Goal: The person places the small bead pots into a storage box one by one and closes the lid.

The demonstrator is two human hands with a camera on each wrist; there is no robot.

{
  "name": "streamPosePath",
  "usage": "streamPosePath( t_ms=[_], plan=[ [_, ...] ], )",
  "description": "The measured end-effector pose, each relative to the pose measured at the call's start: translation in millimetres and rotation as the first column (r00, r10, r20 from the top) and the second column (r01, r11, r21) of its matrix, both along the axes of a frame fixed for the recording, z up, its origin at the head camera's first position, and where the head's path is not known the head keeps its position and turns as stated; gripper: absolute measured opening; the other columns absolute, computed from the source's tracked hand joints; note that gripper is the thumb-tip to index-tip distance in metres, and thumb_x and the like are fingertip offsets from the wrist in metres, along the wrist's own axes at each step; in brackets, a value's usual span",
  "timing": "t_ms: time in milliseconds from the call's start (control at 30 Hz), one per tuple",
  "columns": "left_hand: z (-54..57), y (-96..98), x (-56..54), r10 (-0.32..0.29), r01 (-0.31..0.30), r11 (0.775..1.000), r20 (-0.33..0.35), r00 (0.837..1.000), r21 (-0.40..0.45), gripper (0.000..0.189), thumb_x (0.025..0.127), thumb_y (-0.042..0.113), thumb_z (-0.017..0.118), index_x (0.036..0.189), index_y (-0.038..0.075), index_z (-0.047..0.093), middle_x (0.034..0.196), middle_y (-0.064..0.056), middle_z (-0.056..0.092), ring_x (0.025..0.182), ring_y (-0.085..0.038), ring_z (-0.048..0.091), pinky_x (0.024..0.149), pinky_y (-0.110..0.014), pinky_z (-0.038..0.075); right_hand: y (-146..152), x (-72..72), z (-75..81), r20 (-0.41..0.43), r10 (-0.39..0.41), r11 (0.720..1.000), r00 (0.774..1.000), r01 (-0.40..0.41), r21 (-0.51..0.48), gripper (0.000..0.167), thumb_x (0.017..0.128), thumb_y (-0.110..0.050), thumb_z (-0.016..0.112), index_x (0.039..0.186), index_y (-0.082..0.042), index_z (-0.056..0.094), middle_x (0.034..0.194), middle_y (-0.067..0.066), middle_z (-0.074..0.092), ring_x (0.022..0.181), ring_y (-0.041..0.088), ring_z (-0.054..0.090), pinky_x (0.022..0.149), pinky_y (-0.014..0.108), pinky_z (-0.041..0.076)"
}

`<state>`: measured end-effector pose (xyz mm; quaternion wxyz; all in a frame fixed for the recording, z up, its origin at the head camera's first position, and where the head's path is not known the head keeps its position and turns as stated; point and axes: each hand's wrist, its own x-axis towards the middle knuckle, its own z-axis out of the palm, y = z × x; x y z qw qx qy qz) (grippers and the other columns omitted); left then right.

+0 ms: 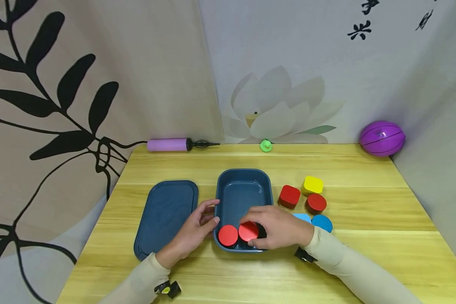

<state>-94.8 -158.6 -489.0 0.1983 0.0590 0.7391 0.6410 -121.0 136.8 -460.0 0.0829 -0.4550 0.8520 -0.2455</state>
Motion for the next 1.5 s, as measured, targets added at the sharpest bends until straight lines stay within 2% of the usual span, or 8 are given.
streamPosePath(
  t_ms=[233,500,667,900,1033,1200,1333,1500],
  plan=[
    [0.1,-0.4,0.6,-0.002,0.002,1.000,0.003,1.000,0.000,0.056,0.110,0.021,0.060,0.161,0.019,0.039,0.158,-0.023,0.044,0.136,-0.038,0.056,0.094,-0.042,0.060,-4,-0.4,1.6,0.011,0.002,0.996,1.000,-0.003,0.090,0.044,0.087,-0.043,0.085,0.127,-0.027,0.074,0.118,-0.013,0.073,0.101,0.003,0.065,0.089,0.031,0.054],
    [-0.6,-1.3,0.5,-0.004,0.004,1.000,0.012,1.000,0.001,0.056,0.110,0.021,0.060,0.162,0.018,0.038,0.159,-0.022,0.043,0.136,-0.038,0.056,0.094,-0.043,0.060,-5,-0.9,1.0,0.031,0.001,0.996,1.000,-0.003,0.091,0.047,0.086,-0.043,0.088,0.128,-0.026,0.074,0.117,-0.013,0.074,0.100,0.002,0.065,0.088,0.031,0.054],
    [-1.2,-1.3,0.1,-0.005,0.005,1.000,0.017,1.000,0.001,0.056,0.110,0.020,0.059,0.162,0.018,0.038,0.159,-0.022,0.043,0.136,-0.038,0.056,0.094,-0.043,0.059,-4,-0.9,0.9,0.053,-0.006,0.999,0.999,0.004,0.038,0.043,0.091,-0.038,0.084,0.129,-0.021,0.074,0.117,-0.009,0.074,0.101,0.006,0.067,0.089,0.029,0.056],
    [-1.4,-1.2,0.2,-0.012,0.012,1.000,0.016,1.000,0.002,0.057,0.110,0.021,0.059,0.163,0.017,0.037,0.158,-0.022,0.045,0.133,-0.037,0.057,0.094,-0.042,0.059,3,-3.7,-0.9,0.038,-0.030,0.992,0.999,0.034,-0.124,0.034,0.097,-0.032,0.079,0.126,-0.014,0.074,0.118,0.000,0.075,0.104,0.014,0.071,0.091,0.034,0.060],
    [-0.9,-1.3,0.5,-0.014,0.014,1.000,0.015,1.000,0.008,0.057,0.110,0.021,0.059,0.163,0.017,0.037,0.157,-0.023,0.045,0.133,-0.038,0.057,0.094,-0.042,0.059,13,-7.2,5.3,0.005,-0.084,0.980,0.996,0.083,-0.183,0.031,0.097,-0.029,0.078,0.125,-0.016,0.075,0.117,0.000,0.075,0.101,0.019,0.071,0.086,0.038,0.061],
    [0.1,-1.4,1.1,-0.013,0.013,1.000,0.014,1.000,0.010,0.057,0.110,0.020,0.059,0.162,0.017,0.037,0.157,-0.024,0.045,0.134,-0.039,0.057,0.095,-0.043,0.060,32,-13.0,15.0,-0.038,-0.179,0.959,0.983,0.166,-0.228,0.033,0.095,-0.031,0.081,0.125,-0.019,0.075,0.115,-0.007,0.074,0.095,0.017,0.069,0.077,0.031,0.059],
    [0.6,-1.4,0.9,-0.015,0.014,1.000,0.011,1.000,0.008,0.056,0.110,0.020,0.059,0.162,0.017,0.037,0.157,-0.024,0.045,0.134,-0.039,0.057,0.094,-0.042,0.060,50,-17.1,21.5,-0.072,-0.251,0.936,0.965,0.223,-0.271,0.034,0.092,-0.026,0.085,0.123,-0.019,0.075,0.115,-0.010,0.074,0.095,0.016,0.070,0.078,0.031,0.059],
    [1.2,-1.5,0.0,-0.019,0.019,1.000,0.008,1.000,0.010,0.056,0.110,0.020,0.059,0.162,0.016,0.037,0.157,-0.023,0.045,0.132,-0.038,0.057,0.094,-0.042,0.060,79,-24.4,27.8,-0.103,-0.352,0.906,0.930,0.310,-0.289,0.035,0.090,-0.020,0.086,0.124,-0.016,0.074,0.118,-0.003,0.075,0.097,0.019,0.071,0.078,0.037,0.062]
  ],
)
